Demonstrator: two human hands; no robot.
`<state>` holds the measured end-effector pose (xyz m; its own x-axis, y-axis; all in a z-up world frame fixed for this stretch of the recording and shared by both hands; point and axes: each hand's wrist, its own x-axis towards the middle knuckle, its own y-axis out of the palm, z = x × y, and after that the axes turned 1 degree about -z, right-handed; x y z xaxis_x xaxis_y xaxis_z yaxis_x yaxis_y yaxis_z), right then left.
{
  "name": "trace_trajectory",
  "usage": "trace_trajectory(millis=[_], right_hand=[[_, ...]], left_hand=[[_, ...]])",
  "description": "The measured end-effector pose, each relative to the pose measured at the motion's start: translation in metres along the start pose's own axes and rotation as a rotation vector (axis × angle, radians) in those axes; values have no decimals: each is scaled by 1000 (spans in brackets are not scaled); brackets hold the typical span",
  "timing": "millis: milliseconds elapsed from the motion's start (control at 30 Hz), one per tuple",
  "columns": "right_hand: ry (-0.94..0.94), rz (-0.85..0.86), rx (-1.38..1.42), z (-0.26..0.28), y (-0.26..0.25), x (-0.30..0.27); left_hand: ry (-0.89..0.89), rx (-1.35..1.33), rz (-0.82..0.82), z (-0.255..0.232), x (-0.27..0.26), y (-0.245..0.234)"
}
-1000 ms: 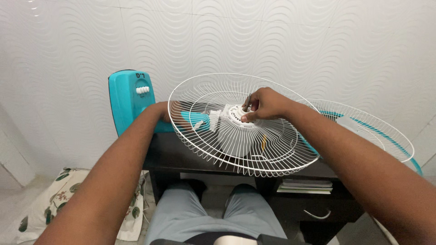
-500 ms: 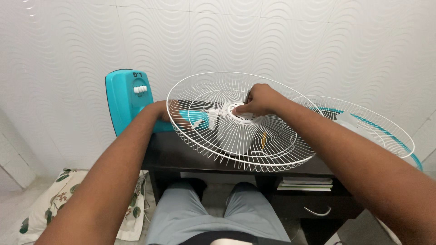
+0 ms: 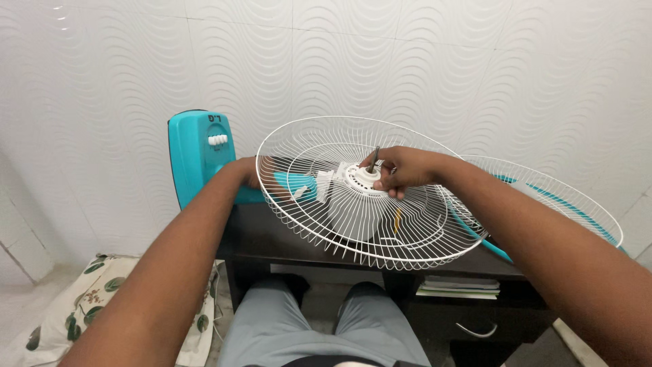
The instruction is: The person assembles a table fan by attaching the motor housing to the stand, mounting the front grill, inserting the fan blades, and securing the assembly with a central cap. The person uses a screwdriver to tighten components during the process.
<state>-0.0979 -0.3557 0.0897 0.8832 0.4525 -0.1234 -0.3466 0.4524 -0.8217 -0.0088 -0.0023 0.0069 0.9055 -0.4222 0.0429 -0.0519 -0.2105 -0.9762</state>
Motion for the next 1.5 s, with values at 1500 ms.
trace_trajectory(millis=[1500], right_hand=[[-170,-302,-563,-8,22,-2]], left_hand=[[-42,94,33,1,3,4]])
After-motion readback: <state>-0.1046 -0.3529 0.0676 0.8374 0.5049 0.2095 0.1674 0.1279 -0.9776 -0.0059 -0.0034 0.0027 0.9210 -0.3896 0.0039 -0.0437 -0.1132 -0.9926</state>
